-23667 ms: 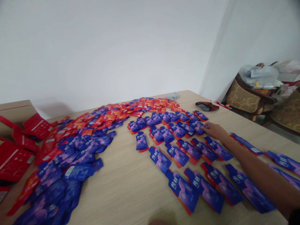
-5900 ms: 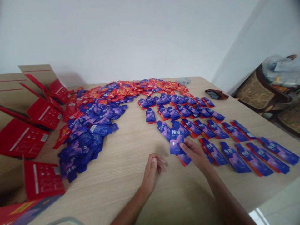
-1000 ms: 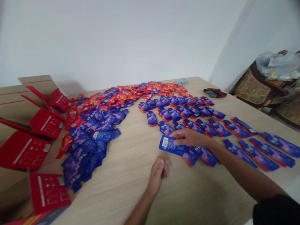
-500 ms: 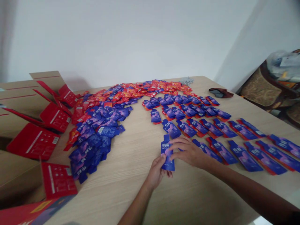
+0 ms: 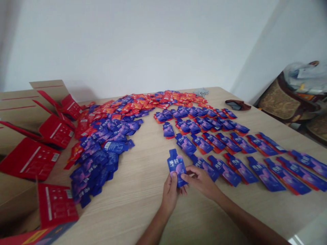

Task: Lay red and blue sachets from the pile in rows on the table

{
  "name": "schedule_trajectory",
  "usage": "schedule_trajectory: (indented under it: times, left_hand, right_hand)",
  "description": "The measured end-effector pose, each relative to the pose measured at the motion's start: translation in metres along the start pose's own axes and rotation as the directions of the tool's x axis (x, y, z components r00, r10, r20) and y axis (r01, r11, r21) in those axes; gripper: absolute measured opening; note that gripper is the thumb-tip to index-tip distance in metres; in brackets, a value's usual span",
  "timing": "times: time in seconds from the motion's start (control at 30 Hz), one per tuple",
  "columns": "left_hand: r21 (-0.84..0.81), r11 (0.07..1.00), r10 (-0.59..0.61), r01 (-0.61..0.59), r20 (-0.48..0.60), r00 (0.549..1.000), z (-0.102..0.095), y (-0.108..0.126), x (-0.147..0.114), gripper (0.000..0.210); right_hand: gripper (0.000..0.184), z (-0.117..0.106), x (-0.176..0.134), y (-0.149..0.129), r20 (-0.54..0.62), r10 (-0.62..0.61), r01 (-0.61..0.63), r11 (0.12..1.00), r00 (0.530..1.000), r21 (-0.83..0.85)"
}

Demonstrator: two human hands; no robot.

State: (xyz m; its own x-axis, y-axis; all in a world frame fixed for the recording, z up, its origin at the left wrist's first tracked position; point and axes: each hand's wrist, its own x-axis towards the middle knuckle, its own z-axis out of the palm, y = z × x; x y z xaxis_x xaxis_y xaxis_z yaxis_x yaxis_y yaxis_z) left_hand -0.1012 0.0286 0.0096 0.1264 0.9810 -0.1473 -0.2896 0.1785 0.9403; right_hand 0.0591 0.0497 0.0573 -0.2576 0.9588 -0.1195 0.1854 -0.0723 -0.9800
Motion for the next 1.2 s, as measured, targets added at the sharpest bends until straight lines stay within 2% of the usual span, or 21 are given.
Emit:
schedule_trajectory:
  times: [0.13, 0.23, 0.3, 0.4, 0.47, 0.53, 0.7, 0.9, 1.03, 1.2]
  left_hand:
    - [0.062, 0.998, 0.023, -0.026, 0.054, 0.998, -0.004, -0.003, 0.002, 0.065]
    - [-0.012, 1.000, 0.027, -0.026, 0.078, 0.997, -0.005, -0.006, 0.004, 0.067]
    - [-0.050, 0.998, 0.028, -0.024, 0.081, 0.996, -0.005, -0.007, 0.005, 0.067]
    - [-0.024, 1.000, 0.023, -0.021, 0.091, 0.996, -0.005, -0.006, 0.004, 0.059]
    - [0.013, 1.000, 0.004, -0.005, 0.104, 0.995, -0.004, -0.005, 0.003, 0.054]
    - [0.044, 0.999, -0.012, 0.007, 0.116, 0.993, -0.004, -0.002, 0.002, 0.054]
    - [0.092, 0.996, -0.022, 0.011, 0.121, 0.992, -0.005, 0.000, 0.001, 0.057]
    - [0.116, 0.993, -0.038, 0.023, 0.127, 0.991, -0.005, 0.001, 0.001, 0.057]
    - [0.133, 0.991, -0.040, 0.023, 0.129, 0.991, -0.004, 0.003, -0.001, 0.058]
    - [0.176, 0.984, -0.043, 0.020, 0.126, 0.991, -0.004, 0.002, 0.000, 0.059]
  right_hand:
    - [0.041, -0.013, 0.005, -0.002, -0.041, -0.019, 0.020, 0.999, 0.999, 0.032]
    - [0.044, -0.038, 0.020, -0.009, -0.145, -0.050, 0.049, 0.999, 0.988, -0.012]
    - [0.045, -0.059, 0.038, -0.013, -0.217, -0.058, 0.048, 0.998, 0.974, -0.050]
    - [0.046, -0.089, 0.072, -0.014, -0.300, -0.108, 0.074, 0.990, 0.948, -0.123]
    - [0.045, -0.103, 0.094, -0.008, -0.325, -0.150, 0.088, 0.977, 0.934, -0.196]
    - [0.043, -0.111, 0.110, -0.001, -0.327, -0.138, 0.053, 0.965, 0.935, -0.255]
    - [0.032, -0.113, 0.125, 0.016, -0.312, -0.070, -0.010, 0.969, 0.947, -0.248]
    - [0.025, -0.113, 0.128, 0.019, -0.333, -0.062, -0.055, 0.942, 0.941, -0.331]
    - [0.030, -0.111, 0.126, 0.014, -0.338, -0.106, -0.103, 0.832, 0.935, -0.546]
    - [0.016, -0.107, 0.125, 0.013, -0.290, -0.190, -0.079, 0.697, 0.938, -0.712]
